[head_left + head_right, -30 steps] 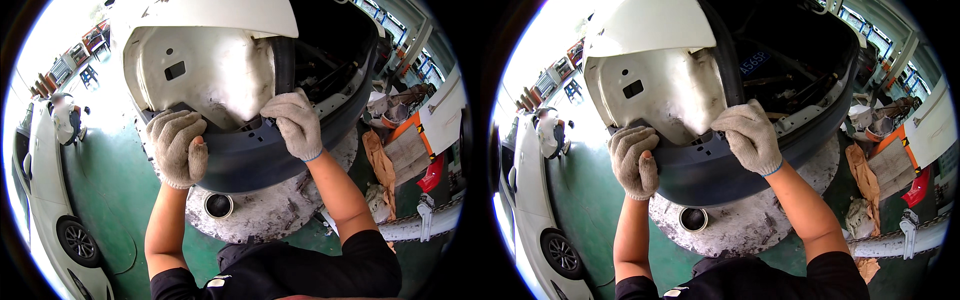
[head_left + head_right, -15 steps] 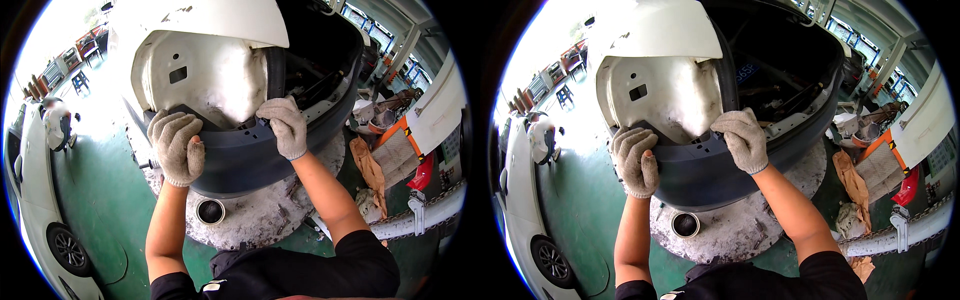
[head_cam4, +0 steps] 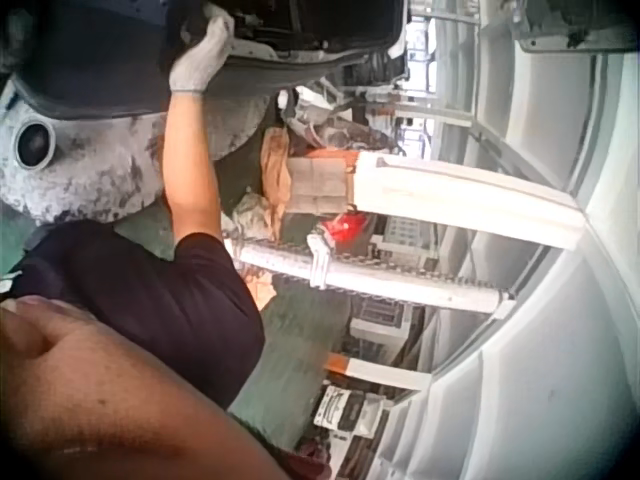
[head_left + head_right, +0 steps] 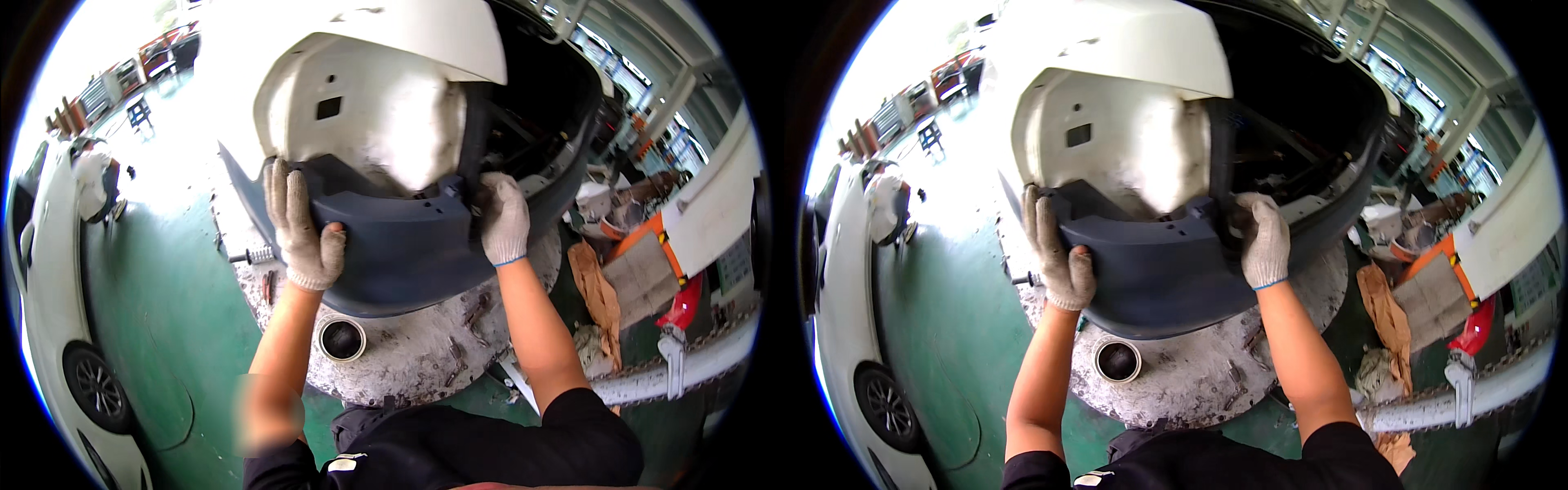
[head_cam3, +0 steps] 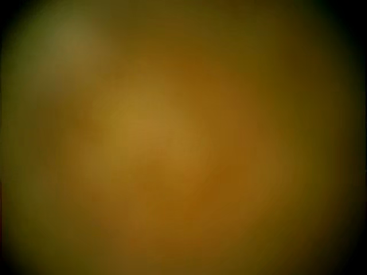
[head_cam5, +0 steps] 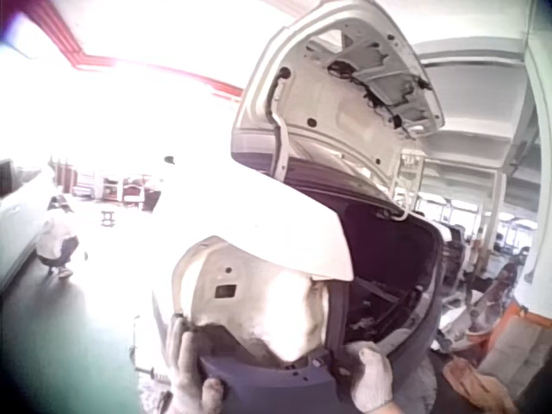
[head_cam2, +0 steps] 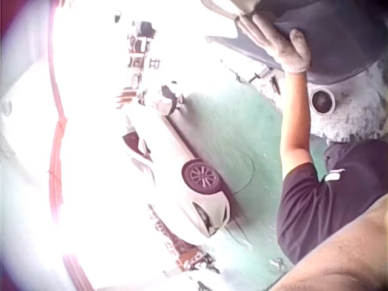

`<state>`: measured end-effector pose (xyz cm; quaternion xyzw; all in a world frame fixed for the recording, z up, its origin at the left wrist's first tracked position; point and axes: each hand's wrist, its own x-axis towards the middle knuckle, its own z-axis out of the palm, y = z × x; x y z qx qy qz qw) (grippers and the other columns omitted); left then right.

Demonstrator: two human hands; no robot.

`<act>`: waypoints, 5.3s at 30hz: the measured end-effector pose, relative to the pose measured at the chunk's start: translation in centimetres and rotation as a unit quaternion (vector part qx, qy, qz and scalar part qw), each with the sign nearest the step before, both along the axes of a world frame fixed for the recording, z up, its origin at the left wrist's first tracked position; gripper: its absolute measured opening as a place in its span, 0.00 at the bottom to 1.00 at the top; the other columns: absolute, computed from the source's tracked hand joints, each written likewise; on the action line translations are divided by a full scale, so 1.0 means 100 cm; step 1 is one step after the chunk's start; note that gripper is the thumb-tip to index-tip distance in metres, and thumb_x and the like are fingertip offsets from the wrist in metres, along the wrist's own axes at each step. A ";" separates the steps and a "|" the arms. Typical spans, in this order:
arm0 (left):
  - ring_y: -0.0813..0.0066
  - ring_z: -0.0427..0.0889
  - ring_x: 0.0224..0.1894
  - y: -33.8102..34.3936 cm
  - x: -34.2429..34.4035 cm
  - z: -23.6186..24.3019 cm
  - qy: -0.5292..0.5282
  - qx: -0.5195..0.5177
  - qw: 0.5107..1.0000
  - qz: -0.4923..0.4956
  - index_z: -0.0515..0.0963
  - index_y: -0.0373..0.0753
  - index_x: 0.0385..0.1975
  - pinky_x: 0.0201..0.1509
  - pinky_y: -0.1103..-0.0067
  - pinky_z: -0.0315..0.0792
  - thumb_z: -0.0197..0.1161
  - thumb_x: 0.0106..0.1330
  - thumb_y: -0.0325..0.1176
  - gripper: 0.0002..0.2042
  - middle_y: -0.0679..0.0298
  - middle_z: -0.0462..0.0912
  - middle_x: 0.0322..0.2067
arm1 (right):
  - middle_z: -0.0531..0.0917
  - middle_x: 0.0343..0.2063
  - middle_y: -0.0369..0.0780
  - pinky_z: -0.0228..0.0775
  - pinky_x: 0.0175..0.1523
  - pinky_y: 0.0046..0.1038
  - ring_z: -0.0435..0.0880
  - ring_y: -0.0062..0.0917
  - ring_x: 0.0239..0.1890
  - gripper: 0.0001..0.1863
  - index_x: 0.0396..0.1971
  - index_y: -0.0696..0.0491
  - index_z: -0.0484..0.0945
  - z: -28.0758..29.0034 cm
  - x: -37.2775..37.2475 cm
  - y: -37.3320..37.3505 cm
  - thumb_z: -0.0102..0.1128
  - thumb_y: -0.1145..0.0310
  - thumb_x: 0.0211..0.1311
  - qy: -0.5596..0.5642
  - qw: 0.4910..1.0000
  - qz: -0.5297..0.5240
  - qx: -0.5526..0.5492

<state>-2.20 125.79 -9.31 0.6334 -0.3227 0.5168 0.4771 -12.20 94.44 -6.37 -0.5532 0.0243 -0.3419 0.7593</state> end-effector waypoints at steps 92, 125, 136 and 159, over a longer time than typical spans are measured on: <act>0.64 0.76 0.66 0.014 0.062 0.024 0.326 -0.285 0.843 -0.317 0.66 0.37 0.76 0.71 0.67 0.74 0.54 0.82 0.58 0.34 0.57 0.75 0.65 | 0.88 0.50 0.38 0.78 0.47 0.35 0.82 0.33 0.39 0.14 0.50 0.53 0.89 0.074 -0.014 0.035 0.69 0.71 0.65 -0.064 0.749 -0.142 -0.644; 0.58 0.60 0.81 -0.001 0.022 0.063 0.277 -0.134 0.942 -0.136 0.70 0.31 0.76 0.86 0.64 0.51 0.53 0.72 0.30 0.30 0.49 0.63 0.79 | 0.80 0.45 0.45 0.88 0.33 0.34 0.91 0.33 0.29 0.16 0.52 0.49 0.82 0.133 -0.001 0.036 0.67 0.72 0.65 0.097 0.560 0.019 -0.823; 0.55 0.57 0.84 0.007 0.054 0.018 0.247 -0.166 0.936 -0.186 0.51 0.32 0.84 0.87 0.59 0.50 0.41 0.77 0.77 0.53 0.49 0.58 0.82 | 0.79 0.49 0.43 0.88 0.35 0.35 0.90 0.36 0.31 0.16 0.52 0.46 0.82 0.156 -0.001 0.060 0.66 0.74 0.66 0.227 0.525 0.030 -0.820; 0.57 0.53 0.86 0.084 0.226 -0.033 0.241 -0.362 0.893 -0.116 0.58 0.33 0.82 0.90 0.62 0.43 0.34 0.85 0.68 0.44 0.50 0.60 0.83 | 0.78 0.44 0.45 0.76 0.47 0.48 0.84 0.49 0.42 0.15 0.42 0.50 0.82 0.156 0.002 0.071 0.57 0.83 0.58 0.251 0.556 0.012 -0.793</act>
